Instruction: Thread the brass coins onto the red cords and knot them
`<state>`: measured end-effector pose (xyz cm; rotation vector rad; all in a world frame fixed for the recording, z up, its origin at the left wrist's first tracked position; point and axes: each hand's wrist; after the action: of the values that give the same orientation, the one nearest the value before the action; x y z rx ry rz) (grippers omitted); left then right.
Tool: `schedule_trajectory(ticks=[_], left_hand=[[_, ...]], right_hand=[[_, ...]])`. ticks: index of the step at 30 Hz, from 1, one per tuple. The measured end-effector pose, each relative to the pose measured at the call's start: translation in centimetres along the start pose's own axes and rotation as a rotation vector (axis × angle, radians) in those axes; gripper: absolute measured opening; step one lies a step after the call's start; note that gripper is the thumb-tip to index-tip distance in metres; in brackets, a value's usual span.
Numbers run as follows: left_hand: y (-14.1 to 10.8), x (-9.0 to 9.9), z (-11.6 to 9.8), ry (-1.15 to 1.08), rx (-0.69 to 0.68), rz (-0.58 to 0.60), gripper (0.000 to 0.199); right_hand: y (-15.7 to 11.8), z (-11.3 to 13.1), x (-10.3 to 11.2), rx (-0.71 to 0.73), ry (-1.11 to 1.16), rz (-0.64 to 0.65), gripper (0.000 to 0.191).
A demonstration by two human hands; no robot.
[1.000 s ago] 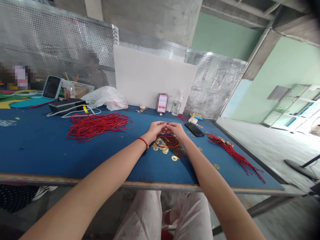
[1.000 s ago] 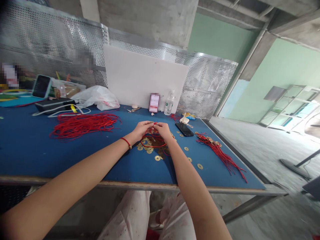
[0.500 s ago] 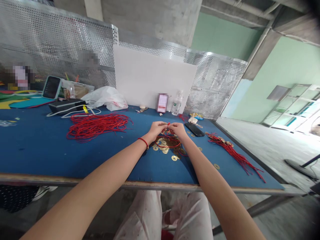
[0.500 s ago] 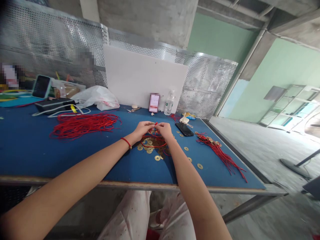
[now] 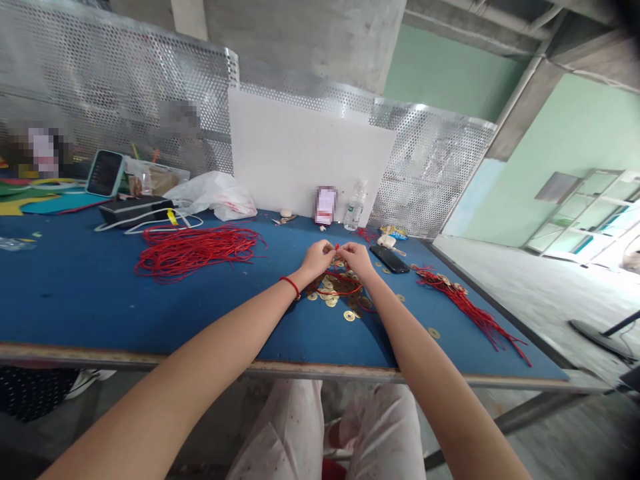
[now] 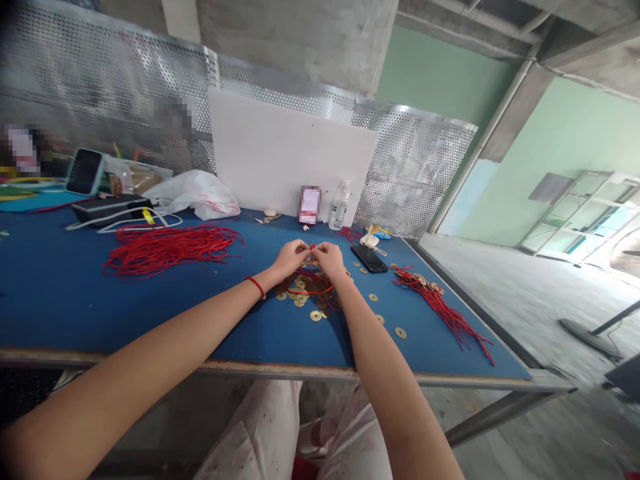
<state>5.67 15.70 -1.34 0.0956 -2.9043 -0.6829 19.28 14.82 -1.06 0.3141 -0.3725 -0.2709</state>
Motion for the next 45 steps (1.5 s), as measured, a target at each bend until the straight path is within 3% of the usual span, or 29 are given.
schedule_trajectory(ticks=[10,16,21,35,45], left_hand=[[-0.7,-0.2,-1.4,-0.261,0.295,0.040,0.013],[-0.7,-0.2,-1.4,-0.277,0.321,0.057,0.015],[-0.6,-0.3,-1.0,-0.283,0.307,0.042,0.015],[-0.5,-0.3,-0.7,-0.198,0.220,0.017,0.016],[-0.8,0.0,-1.1,-0.259,0.266,0.025,0.018]], right_hand=[[0.0,0.1,0.3,0.110,-0.125,-0.066,0.015],[-0.8,1.2,0.7,0.255,-0.320,-0.140,0.014],[-1.1,1.7,0.7,0.316,-0.318,-0.142,0.014],[-0.8,1.5,0.4,0.226,-0.062,-0.163,0.013],[-0.7,1.5,0.5,0.257,-0.032,-0.135,0.011]])
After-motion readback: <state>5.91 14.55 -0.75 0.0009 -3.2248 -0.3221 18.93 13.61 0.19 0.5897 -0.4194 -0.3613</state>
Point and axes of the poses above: each hand's wrist, its own y-axis towards the middle knuckle, its own x-axis out of the back of the hand, z = x × y, and after that the axes turned 8 degrees about -z, right-handed
